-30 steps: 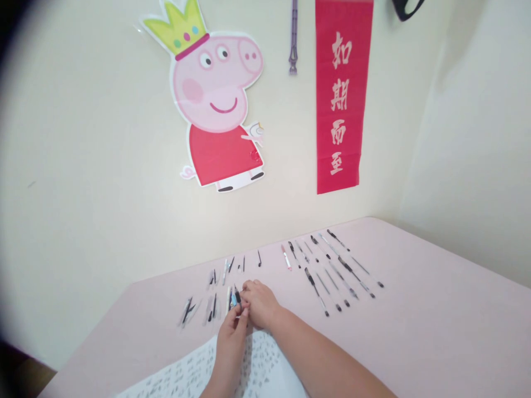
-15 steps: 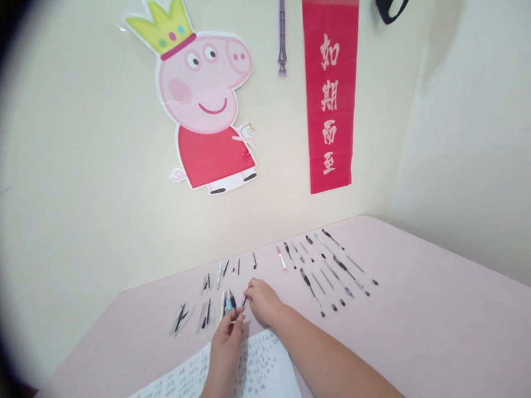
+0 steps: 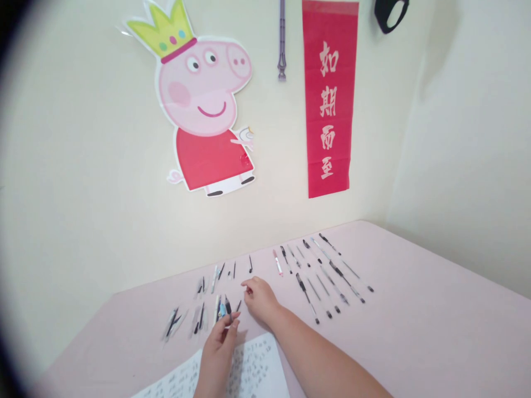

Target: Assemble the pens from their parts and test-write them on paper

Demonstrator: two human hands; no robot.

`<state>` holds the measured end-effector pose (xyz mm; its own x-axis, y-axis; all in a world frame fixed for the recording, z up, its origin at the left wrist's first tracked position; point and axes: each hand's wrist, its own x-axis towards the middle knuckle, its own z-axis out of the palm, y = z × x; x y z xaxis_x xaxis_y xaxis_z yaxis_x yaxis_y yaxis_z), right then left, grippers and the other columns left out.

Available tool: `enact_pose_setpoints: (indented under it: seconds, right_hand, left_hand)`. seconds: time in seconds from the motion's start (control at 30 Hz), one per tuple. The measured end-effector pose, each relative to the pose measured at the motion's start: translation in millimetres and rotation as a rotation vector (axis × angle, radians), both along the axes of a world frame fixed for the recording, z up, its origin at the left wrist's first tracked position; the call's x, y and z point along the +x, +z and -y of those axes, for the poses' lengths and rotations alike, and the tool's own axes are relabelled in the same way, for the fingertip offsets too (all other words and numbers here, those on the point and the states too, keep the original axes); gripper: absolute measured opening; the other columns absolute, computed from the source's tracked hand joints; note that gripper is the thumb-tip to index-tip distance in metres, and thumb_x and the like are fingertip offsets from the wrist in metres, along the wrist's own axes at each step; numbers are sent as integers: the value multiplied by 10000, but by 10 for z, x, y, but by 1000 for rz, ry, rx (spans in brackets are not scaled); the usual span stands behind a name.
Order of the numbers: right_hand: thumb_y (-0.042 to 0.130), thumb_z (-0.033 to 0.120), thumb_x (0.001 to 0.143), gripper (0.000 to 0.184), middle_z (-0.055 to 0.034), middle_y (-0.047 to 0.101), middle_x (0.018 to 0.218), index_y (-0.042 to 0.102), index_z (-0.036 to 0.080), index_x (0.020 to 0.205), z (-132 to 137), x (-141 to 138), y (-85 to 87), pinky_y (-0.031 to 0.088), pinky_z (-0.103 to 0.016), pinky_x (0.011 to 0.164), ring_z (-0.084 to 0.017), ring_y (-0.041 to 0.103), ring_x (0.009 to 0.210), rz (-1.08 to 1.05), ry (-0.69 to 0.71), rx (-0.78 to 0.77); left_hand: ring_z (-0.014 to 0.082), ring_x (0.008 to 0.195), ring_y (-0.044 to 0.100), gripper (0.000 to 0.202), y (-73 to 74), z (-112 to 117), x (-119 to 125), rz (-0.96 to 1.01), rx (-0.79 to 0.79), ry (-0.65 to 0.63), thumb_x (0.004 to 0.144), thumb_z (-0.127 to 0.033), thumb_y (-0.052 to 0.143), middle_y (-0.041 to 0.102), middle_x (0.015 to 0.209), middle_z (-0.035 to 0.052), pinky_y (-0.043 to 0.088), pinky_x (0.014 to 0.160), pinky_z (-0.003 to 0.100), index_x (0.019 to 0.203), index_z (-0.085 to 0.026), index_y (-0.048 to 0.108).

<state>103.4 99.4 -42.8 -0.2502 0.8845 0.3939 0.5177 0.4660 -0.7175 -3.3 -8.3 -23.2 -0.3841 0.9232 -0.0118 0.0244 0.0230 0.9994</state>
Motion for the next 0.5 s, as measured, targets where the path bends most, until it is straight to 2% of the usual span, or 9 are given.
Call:
enact_pose_setpoints:
  seconds: [0.13,0.23,0.37,0.5]
  right_hand:
    - [493,95,722,268,-4,579,726,611,173,950,-52,-24,-62,428,-231,630,-119,524,636,-192,5,-101]
    - [490,122,723,202,50,506,592,574,177,899,-61,-21,-68,374,-204,522,-96,462,528,-310,3,-187]
    - [483,175,734,84,77,450,505,536,183,798,-29,17,-4,331,-195,472,-88,430,468,-452,63,-292]
    - [500,227,726,64,76,447,485,533,178,749,-14,45,53,328,-196,459,-86,429,446,-575,97,-395]
  left_hand:
    - [155,632,550,523,-4,2,19,-77,4,-55,593,-557,649,638,777,59,481,640,294,906,-139,688]
    - [170,621,550,521,91,14,1,-109,2,-93,607,-562,629,646,756,56,472,581,296,917,-147,687]
    - [170,620,551,398,237,-36,-132,-273,30,-158,605,-504,633,679,782,54,456,601,296,821,-179,707]
    - [195,650,579,354,241,-148,-307,-386,49,-156,600,-477,614,695,777,64,456,623,309,783,-187,704]
